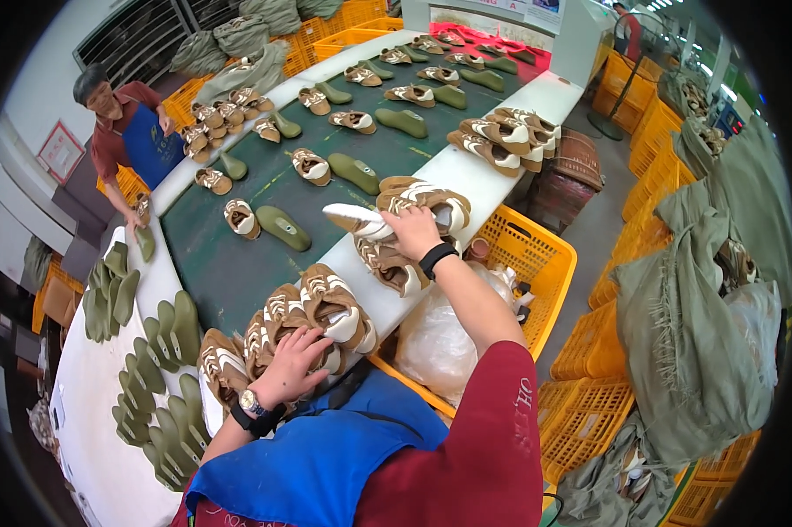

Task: Organizing shoe lasts and matching shoe uppers before placing them on a conveyor belt in a factory.

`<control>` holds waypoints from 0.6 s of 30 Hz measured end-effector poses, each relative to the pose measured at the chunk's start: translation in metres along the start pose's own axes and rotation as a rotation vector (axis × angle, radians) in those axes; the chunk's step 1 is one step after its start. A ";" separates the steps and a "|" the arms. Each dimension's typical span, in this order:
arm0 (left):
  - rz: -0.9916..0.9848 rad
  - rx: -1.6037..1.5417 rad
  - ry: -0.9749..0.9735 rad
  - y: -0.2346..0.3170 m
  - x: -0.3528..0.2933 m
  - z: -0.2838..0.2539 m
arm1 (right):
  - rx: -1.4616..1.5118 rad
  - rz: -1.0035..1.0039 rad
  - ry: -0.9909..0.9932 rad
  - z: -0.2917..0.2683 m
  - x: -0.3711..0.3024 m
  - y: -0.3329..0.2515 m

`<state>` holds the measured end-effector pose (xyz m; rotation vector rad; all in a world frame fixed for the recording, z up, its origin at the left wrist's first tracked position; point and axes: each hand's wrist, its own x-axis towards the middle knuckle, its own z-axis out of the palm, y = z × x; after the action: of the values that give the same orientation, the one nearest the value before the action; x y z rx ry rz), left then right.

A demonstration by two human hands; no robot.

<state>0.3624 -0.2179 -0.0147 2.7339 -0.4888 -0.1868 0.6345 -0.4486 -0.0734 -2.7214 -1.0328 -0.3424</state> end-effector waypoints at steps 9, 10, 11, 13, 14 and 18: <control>0.035 -0.118 0.079 -0.010 0.014 0.001 | 1.188 0.396 0.156 -0.067 0.001 0.043; 0.039 -0.136 0.118 -0.010 0.015 0.001 | 1.328 0.436 0.064 -0.073 -0.005 0.042; 0.035 -0.139 0.119 -0.010 0.014 0.001 | 1.405 0.465 -0.017 -0.068 -0.010 0.038; 0.004 -0.158 0.102 -0.010 0.019 0.002 | 1.481 0.500 -0.123 -0.046 -0.027 0.033; 0.010 -0.158 0.099 -0.012 0.020 0.004 | 1.390 0.478 -0.209 -0.037 -0.035 0.033; 0.008 -0.149 0.083 -0.019 0.021 0.012 | 1.059 0.404 -0.431 0.014 -0.062 0.025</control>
<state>0.3852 -0.2126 -0.0344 2.5825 -0.4439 -0.1023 0.6080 -0.5020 -0.1072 -1.9288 -0.4645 0.6919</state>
